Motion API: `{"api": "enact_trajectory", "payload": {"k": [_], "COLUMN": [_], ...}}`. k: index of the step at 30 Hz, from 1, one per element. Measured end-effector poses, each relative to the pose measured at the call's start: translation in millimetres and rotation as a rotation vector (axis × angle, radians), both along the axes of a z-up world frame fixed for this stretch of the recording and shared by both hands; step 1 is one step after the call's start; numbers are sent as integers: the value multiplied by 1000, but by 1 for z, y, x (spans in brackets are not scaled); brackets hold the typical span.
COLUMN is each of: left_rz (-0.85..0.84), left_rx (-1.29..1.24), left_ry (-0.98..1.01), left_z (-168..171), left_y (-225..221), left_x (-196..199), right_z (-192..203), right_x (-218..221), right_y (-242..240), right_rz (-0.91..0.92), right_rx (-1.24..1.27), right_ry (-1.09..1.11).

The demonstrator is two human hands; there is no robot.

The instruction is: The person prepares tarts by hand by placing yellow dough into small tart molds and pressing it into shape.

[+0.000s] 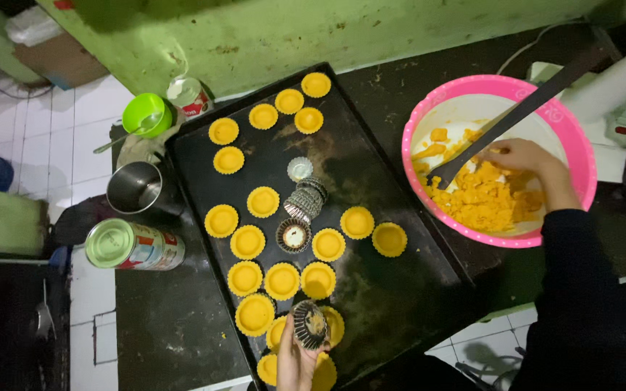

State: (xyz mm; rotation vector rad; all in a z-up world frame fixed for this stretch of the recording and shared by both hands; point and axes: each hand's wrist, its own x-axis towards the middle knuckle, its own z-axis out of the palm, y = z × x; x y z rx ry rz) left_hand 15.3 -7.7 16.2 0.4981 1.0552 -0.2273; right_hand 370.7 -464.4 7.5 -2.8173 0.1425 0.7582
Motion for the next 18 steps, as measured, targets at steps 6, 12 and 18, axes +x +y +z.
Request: {"api": "enact_trajectory", "payload": {"k": [6, 12, 18], "left_rz": [-21, -3, -6], "left_rx": [-21, -22, 46], "left_ry": [-6, -85, -58], "left_z": [2, -22, -7], "left_y": [-2, 3, 3], "left_x": [3, -2, 2], "right_z": [9, -46, 45], "right_x": [-10, 15, -29], "right_y": [-6, -60, 14], "right_rz": [1, -6, -481], "right_rx": [-34, 10, 464], "right_ry": [55, -192, -124]}}
